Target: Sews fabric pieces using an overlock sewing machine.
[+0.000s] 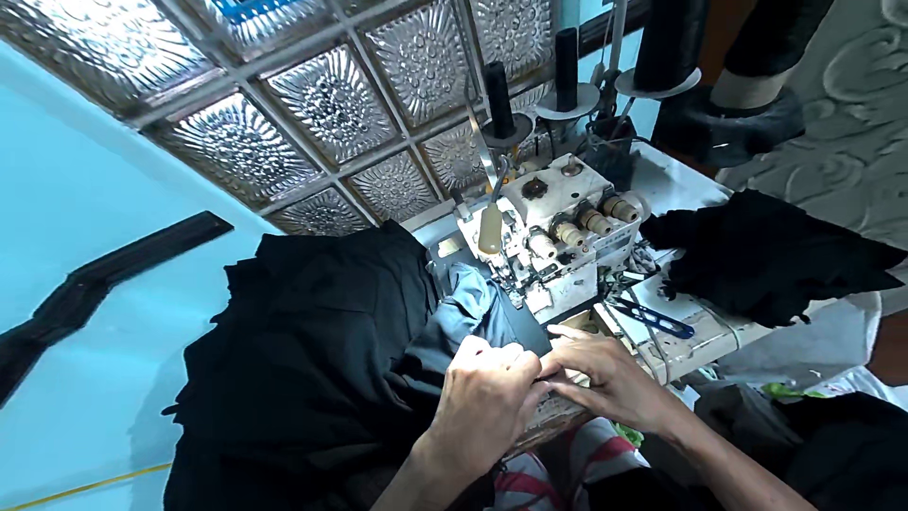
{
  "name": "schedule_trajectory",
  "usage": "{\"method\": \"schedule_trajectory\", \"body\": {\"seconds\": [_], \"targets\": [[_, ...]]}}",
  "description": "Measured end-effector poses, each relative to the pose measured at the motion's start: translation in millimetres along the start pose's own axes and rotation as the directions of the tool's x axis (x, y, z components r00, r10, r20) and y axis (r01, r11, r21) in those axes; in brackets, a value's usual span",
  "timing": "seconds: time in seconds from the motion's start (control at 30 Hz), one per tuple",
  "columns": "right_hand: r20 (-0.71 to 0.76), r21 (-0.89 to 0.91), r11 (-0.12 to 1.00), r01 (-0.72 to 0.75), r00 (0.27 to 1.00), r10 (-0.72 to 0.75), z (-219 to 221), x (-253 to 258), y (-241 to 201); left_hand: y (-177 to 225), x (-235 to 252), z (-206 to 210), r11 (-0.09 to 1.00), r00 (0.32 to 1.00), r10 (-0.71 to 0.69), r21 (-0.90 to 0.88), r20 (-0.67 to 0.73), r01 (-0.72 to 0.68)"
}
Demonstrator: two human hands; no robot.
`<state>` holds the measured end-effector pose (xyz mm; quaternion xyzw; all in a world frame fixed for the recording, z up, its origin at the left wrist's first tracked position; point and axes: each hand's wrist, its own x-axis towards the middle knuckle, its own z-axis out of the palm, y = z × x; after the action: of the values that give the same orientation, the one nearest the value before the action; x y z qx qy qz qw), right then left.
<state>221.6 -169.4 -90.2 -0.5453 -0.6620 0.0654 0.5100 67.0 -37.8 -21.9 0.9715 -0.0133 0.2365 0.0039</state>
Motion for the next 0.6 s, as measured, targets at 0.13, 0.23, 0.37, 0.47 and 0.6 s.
{"method": "schedule_trajectory", "body": {"seconds": [0.13,0.23,0.37,0.47,0.6], "targets": [[-0.085,0.000,1.000,-0.011,0.996,0.010,7,-10,-1,0,-9,4,1.000,1.000,-0.026,0.007,0.000,0.026],[-0.148,-0.002,1.000,-0.027,0.989,0.026,12,-9,1,0,-11,6,0.998,0.998,-0.058,0.015,0.015,0.058],[-0.228,-0.195,0.980,-0.035,0.974,-0.011,20,3,6,-5,-9,14,0.994,0.995,-0.097,0.046,-0.016,0.098],[-0.329,-0.407,0.912,-0.048,0.939,-0.097,33,10,15,-11,-6,22,0.990,0.990,-0.123,0.060,-0.064,0.126],[-0.375,-0.623,0.774,-0.113,0.912,-0.168,46,21,17,-25,0,32,0.979,0.977,-0.203,0.018,-0.063,0.204]]}}
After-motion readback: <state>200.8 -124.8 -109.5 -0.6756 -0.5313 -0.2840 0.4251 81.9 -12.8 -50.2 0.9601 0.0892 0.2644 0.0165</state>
